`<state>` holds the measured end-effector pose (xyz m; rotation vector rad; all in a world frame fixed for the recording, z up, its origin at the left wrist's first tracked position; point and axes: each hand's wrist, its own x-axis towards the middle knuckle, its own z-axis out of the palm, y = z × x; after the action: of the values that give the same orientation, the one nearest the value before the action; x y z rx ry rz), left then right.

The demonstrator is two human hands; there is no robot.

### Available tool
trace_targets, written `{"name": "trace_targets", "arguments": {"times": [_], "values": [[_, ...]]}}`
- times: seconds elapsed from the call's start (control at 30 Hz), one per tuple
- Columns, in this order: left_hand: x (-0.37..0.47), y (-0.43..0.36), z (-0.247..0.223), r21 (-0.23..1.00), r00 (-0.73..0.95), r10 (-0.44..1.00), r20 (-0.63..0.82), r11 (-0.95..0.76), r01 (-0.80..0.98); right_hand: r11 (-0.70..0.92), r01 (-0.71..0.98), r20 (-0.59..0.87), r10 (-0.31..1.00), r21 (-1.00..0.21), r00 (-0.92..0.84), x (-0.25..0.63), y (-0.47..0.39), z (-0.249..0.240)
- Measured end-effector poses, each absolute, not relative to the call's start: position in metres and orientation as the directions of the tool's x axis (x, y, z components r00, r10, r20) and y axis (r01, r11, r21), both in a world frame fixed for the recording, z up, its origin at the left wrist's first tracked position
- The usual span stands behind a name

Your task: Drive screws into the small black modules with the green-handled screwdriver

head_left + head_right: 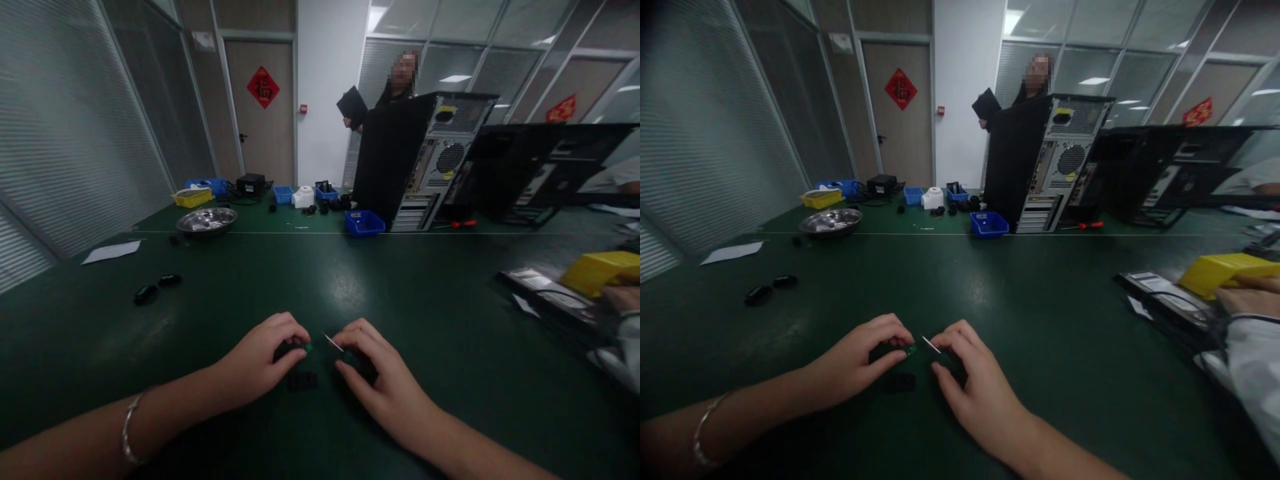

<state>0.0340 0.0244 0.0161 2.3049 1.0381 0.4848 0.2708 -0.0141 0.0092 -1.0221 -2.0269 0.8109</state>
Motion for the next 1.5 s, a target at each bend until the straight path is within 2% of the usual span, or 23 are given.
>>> {"name": "trace_targets", "arguments": {"times": [0.3, 0.57, 0.93, 1.1, 1.27, 1.5], "values": [[0.051, 0.039, 0.023, 0.575, 0.667, 0.743, 0.061, -0.572, 0.585, 0.525, 0.363, 0.351, 0.823, -0.77, -0.446, 0.275, -0.019, 0.011], [0.031, 0.012, 0.038, 0.722, 0.58, 0.815, 0.013, -0.409, 0.558, 0.522, 0.339, 0.339, 0.814, -0.783, -0.471, 0.271, -0.024, 0.015], [-0.008, -0.021, 0.037, 0.775, 0.504, 0.854, 0.127, -0.402, 0.487, 0.5, 0.381, 0.209, 0.777, -0.778, -0.593, 0.263, -0.04, 0.023], [-0.035, -0.037, 0.023, 0.602, 0.524, 0.804, 0.28, -0.573, 0.556, 0.516, 0.317, 0.203, 0.72, -0.796, -0.663, 0.25, -0.049, 0.024], [-0.023, -0.032, 0.015, 0.385, 0.548, 0.727, 0.414, -0.686, 0.618, 0.511, 0.346, 0.264, 0.785, -0.787, -0.56, 0.248, -0.046, 0.02], [0.007, -0.016, 0.004, 0.328, 0.702, 0.601, 0.382, -0.799, 0.505, 0.536, 0.356, 0.307, 0.79, -0.765, -0.53, 0.258, -0.037, 0.02]]}}
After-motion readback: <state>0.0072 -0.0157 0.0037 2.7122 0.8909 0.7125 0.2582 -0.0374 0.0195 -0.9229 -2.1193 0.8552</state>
